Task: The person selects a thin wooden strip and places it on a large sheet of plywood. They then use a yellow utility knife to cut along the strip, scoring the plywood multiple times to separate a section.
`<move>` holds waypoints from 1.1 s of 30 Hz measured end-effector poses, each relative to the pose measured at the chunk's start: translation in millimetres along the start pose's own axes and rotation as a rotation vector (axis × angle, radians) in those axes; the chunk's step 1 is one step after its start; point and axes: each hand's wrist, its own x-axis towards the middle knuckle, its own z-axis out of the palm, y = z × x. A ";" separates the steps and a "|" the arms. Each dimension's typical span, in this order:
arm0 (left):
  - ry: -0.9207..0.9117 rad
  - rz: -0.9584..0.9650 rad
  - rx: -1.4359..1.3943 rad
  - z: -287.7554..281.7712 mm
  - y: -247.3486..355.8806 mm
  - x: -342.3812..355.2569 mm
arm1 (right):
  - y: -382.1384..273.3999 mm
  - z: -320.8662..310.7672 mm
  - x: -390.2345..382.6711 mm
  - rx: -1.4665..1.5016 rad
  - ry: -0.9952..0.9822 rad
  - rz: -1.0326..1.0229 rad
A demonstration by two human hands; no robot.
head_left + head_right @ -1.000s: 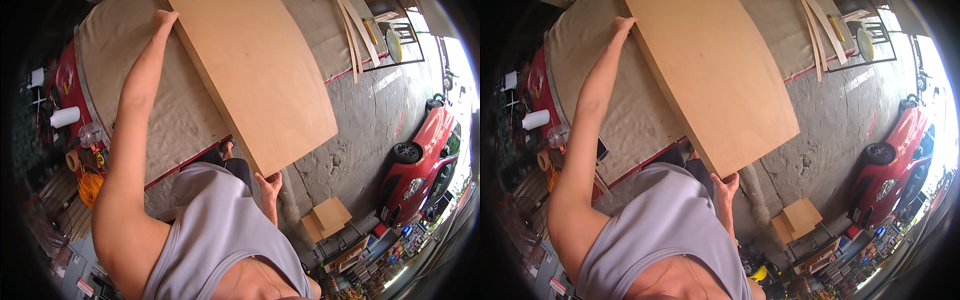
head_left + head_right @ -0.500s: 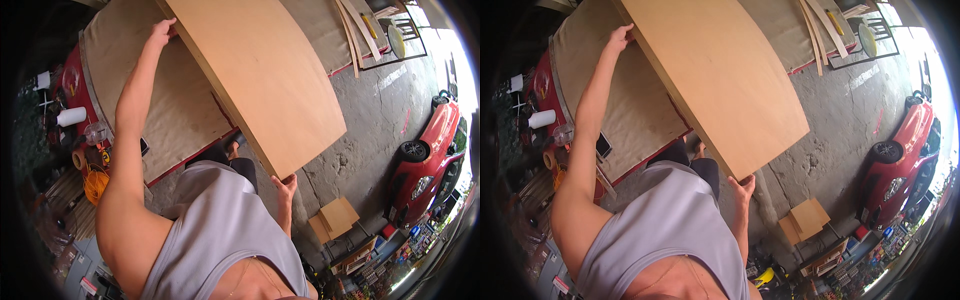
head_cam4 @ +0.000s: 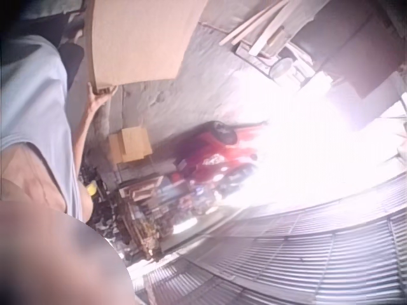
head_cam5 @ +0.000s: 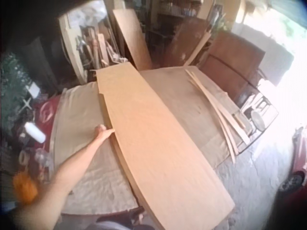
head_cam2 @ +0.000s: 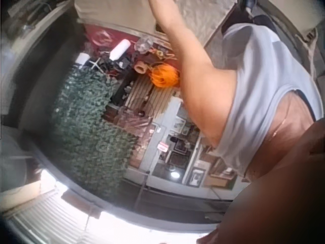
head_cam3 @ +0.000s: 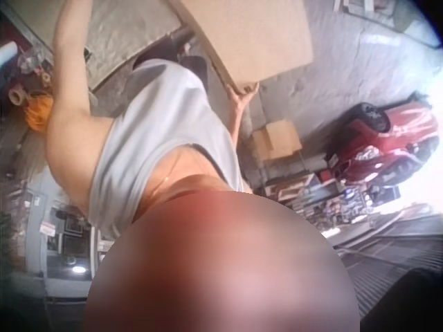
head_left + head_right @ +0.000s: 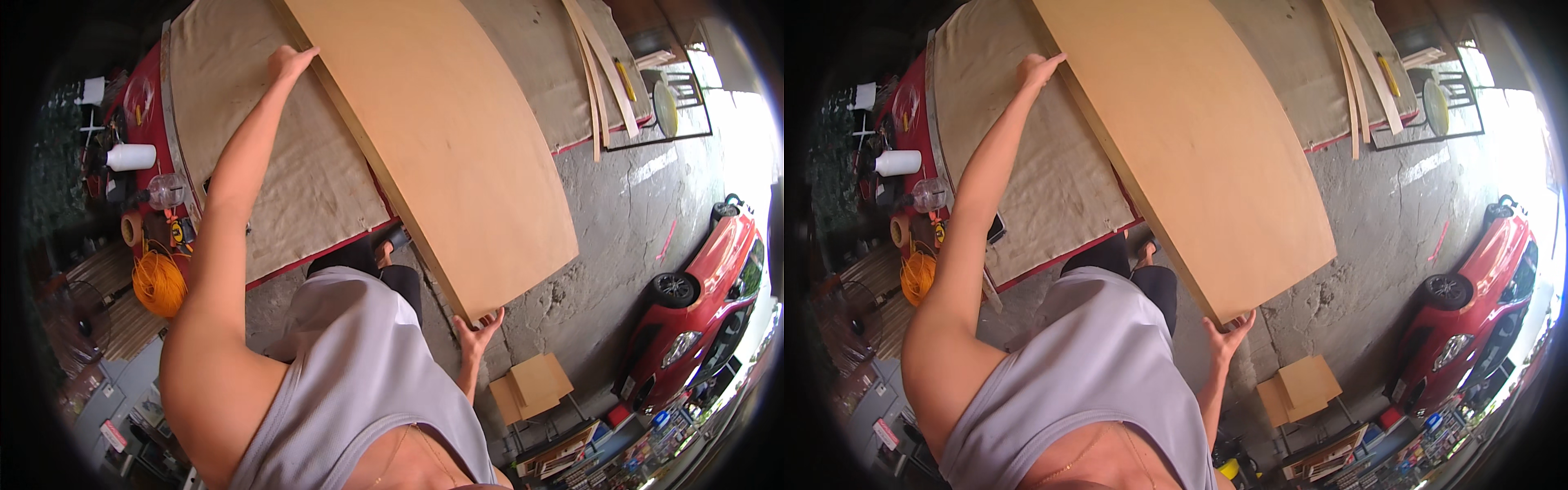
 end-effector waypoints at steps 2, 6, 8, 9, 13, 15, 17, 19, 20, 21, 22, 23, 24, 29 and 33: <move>0.025 0.018 0.006 10.5 12.8 2.2 | -14.2 -1.1 -7.5 -0.381 -0.002 -0.312; 0.080 -0.040 -0.038 15.0 22.1 0.0 | -30.7 4.9 -13.2 -0.665 -0.076 -0.596; 0.123 -0.014 -0.057 18.5 17.7 2.6 | -36.0 9.2 -6.4 -0.565 -0.165 -0.654; 0.144 0.001 -0.066 19.7 15.5 3.3 | -34.9 9.8 -3.3 -0.560 -0.174 -0.666; 0.150 -0.021 -0.197 26.8 12.4 13.3 | -37.6 8.9 0.3 -0.531 -0.198 -0.694; 0.142 0.006 -0.197 29.6 9.7 17.4 | -41.8 7.5 0.7 -0.511 -0.215 -0.663; 0.143 0.038 -0.230 39.4 5.1 23.8 | -42.0 5.5 1.8 -0.514 -0.226 -0.662; 0.125 0.030 -0.259 42.8 0.4 30.7 | -41.9 4.5 5.0 -0.514 -0.230 -0.653; 0.144 0.034 -0.270 45.8 -15.7 43.1 | -44.5 3.3 10.1 -0.510 -0.254 -0.659; 0.089 0.017 -0.287 43.4 -10.6 38.5 | -45.7 1.9 11.5 -0.513 -0.267 -0.649; 0.128 0.027 -0.321 44.8 -22.9 46.2 | -48.4 0.3 15.5 -0.500 -0.299 -0.626; 0.160 0.014 -0.249 41.3 -13.9 37.6 | -48.2 0.1 15.7 -0.491 -0.298 -0.610; 0.130 0.006 -0.196 37.9 -2.7 29.7 | -48.2 -0.5 16.4 -0.482 -0.300 -0.596; 0.079 -0.084 -0.130 16.3 20.2 12.1 | -43.5 1.8 14.8 -0.449 -0.305 -0.593; 0.034 -0.069 -0.173 23.7 7.2 26.0 | -44.6 3.6 14.0 -0.461 -0.301 -0.589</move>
